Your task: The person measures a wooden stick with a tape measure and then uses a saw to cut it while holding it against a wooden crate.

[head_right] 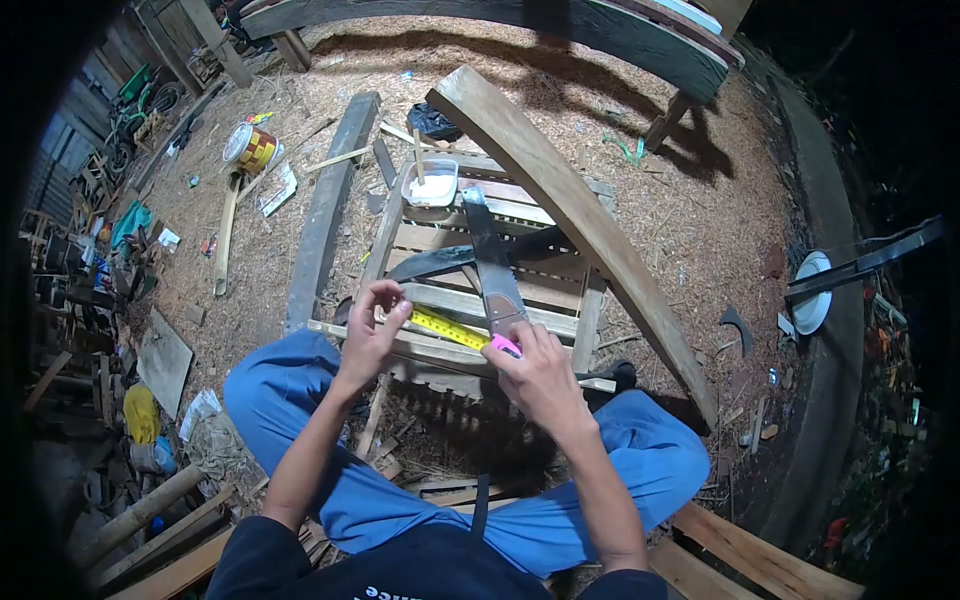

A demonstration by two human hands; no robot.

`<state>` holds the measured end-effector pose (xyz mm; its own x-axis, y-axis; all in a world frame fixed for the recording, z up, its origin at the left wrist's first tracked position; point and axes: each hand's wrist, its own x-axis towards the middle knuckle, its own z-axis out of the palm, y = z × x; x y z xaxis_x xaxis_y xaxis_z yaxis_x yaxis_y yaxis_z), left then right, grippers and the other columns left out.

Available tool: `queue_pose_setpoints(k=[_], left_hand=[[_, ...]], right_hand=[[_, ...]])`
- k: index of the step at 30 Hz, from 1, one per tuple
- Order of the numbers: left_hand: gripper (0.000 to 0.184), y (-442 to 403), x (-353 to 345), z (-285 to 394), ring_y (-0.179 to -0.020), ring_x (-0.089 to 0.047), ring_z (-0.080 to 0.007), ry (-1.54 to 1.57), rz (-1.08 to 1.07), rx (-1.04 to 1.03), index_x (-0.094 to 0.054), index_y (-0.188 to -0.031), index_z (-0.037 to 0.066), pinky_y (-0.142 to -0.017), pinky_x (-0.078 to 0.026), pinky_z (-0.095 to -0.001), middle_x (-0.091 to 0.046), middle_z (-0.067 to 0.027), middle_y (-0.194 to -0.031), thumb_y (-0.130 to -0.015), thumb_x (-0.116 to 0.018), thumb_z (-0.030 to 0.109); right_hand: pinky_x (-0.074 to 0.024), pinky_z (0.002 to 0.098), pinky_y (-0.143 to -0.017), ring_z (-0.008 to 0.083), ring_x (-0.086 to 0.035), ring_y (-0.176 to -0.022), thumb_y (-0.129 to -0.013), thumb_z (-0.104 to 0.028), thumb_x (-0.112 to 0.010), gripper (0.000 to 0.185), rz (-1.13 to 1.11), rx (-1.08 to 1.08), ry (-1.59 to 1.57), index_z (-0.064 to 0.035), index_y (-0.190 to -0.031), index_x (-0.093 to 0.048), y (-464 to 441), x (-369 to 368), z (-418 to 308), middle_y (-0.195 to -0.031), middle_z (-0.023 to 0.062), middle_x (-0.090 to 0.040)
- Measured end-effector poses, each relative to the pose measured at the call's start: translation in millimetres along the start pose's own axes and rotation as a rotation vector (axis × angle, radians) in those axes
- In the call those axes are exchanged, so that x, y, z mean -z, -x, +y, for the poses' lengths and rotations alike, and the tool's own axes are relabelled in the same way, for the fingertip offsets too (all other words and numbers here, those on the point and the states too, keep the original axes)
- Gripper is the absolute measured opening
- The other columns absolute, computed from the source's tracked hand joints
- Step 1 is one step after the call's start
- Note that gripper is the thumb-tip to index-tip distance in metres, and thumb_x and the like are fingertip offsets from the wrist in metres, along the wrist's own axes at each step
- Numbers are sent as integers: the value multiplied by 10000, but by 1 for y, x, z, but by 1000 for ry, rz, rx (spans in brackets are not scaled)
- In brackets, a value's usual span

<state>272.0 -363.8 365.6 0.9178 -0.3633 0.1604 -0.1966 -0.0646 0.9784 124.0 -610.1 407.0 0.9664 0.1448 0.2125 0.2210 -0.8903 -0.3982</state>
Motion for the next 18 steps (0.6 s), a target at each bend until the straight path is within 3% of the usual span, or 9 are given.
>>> queue_pose_setpoints(k=[2,7,9,12,18], left_hand=[[206,3,-7,-3,-1029,-558,-129,-97,-26,-63,-650,-1177,20,-938,-463,-301,-620,-36,-1087,-1027,-711,148],[225,-2,-9,2,-1044,-561,-137,-36,-6,15,-601,-1192,19,-959,-468,-311,-611,-45,-1106,-1027,-712,125],[230,-5,-9,2,-1075,-577,-144,133,85,9,-562,-1206,24,-995,-474,-316,-610,-60,-1124,-1039,-698,105],[219,-10,-5,-1,-1096,-589,-149,206,115,6,-540,-1209,30,-1019,-479,-321,-609,-69,-1133,-1052,-679,92],[257,-7,-2,9,-1076,-565,-118,204,112,-44,-484,-1258,63,-995,-455,-296,-601,-56,-1156,-1062,-650,68]], right_hand=[[-540,471,-922,363,-630,-1095,-748,-56,-833,519,12,2,3,-152,-1249,-733,0,-1,-3,-1161,164,-622],[-544,474,-906,364,-643,-1081,-785,-70,-832,553,16,5,-1,-155,-1314,-694,-2,1,-7,-1139,149,-629],[-555,475,-895,374,-671,-1057,-812,-89,-850,544,191,41,-179,-131,-1320,-658,-4,-3,-3,-1154,147,-663],[-562,476,-880,380,-692,-1024,-823,-99,-865,543,339,200,-134,-120,-1312,-627,-7,-2,3,-1185,146,-691],[-571,434,-767,344,-699,-922,-746,-98,-930,568,337,270,-85,-112,-1245,-658,1,2,3,-1219,169,-720]])
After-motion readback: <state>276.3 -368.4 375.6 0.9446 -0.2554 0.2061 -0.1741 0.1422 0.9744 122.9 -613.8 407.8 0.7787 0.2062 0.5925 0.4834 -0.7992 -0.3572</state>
